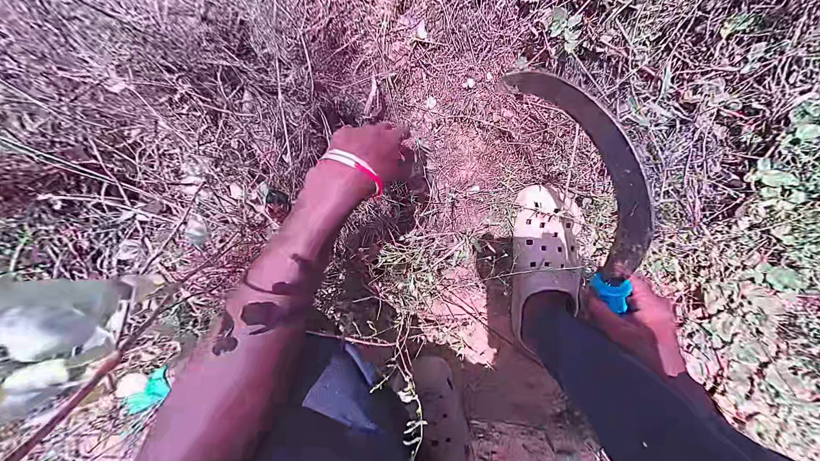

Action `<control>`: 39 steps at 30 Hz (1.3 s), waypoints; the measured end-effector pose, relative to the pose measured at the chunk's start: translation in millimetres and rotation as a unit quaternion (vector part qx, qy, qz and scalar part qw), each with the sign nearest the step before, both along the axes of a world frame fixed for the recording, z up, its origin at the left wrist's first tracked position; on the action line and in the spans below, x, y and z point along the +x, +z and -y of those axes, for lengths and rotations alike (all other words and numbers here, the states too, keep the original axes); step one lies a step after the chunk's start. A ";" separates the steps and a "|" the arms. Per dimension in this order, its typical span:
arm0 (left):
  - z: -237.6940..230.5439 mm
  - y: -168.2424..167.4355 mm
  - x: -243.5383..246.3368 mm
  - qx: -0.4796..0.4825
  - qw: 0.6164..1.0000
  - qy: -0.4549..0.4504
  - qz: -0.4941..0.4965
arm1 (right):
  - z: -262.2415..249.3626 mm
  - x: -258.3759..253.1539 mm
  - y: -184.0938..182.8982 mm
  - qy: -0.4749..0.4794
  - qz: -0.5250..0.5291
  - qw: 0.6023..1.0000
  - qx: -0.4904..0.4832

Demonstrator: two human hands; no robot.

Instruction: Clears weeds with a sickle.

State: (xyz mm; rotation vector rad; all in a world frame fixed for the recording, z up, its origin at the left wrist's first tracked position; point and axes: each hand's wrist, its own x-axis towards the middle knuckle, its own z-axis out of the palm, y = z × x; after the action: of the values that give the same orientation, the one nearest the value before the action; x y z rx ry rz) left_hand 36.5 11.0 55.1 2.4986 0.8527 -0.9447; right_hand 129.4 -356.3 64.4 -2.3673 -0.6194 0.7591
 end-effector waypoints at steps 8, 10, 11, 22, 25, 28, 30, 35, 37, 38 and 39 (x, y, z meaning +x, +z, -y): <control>17.4 -28.5 -7.0 0.000 0.991 0.044 -0.124 | 0.8 8.7 -10.8 0.093 -0.036 0.995 -0.029; 8.7 -28.7 -12.0 0.004 0.990 0.058 -0.125 | -8.0 13.3 -9.2 0.118 -0.059 0.991 -0.011; 2.7 -31.8 -17.1 -0.001 0.991 0.062 -0.117 | -15.4 18.3 -8.1 0.132 -0.104 0.986 -0.014; 34.0 18.1 -55.3 0.016 0.995 0.087 0.041 | -66.1 40.4 -27.7 0.104 -0.429 0.896 -0.054; 37.9 30.3 -46.0 0.000 0.996 0.086 0.012 | -58.1 38.4 -26.9 0.071 -0.423 0.903 -0.021; 3.8 -28.6 -37.2 0.007 0.996 0.093 -0.015 | -57.2 40.2 -28.8 0.057 -0.424 0.904 -0.012; 0.1 -46.8 -35.8 0.012 0.997 0.072 -0.013 | -61.8 40.3 -29.1 0.071 -0.428 0.900 -0.037; 9.9 -48.6 -36.9 0.056 0.998 0.034 -0.020 | -76.2 37.4 -28.8 0.113 -0.408 0.902 -0.084; 11.1 -50.5 -37.6 0.065 0.997 0.035 -0.014 | -78.3 38.2 -28.1 0.113 -0.408 0.901 -0.089; 11.6 -51.5 -37.8 0.068 0.997 0.038 -0.011 | -79.3 38.2 -26.5 0.113 -0.408 0.901 -0.096; 12.1 -52.1 -37.2 0.070 0.997 0.039 -0.013 | -80.7 38.2 -24.4 0.114 -0.407 0.900 -0.106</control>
State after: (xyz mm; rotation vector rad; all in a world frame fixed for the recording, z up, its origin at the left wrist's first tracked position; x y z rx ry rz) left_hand -0.6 -1.1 3.0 2.5538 1.0507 -0.9233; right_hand 167.6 -275.7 39.9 -1.8900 -0.4500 1.8561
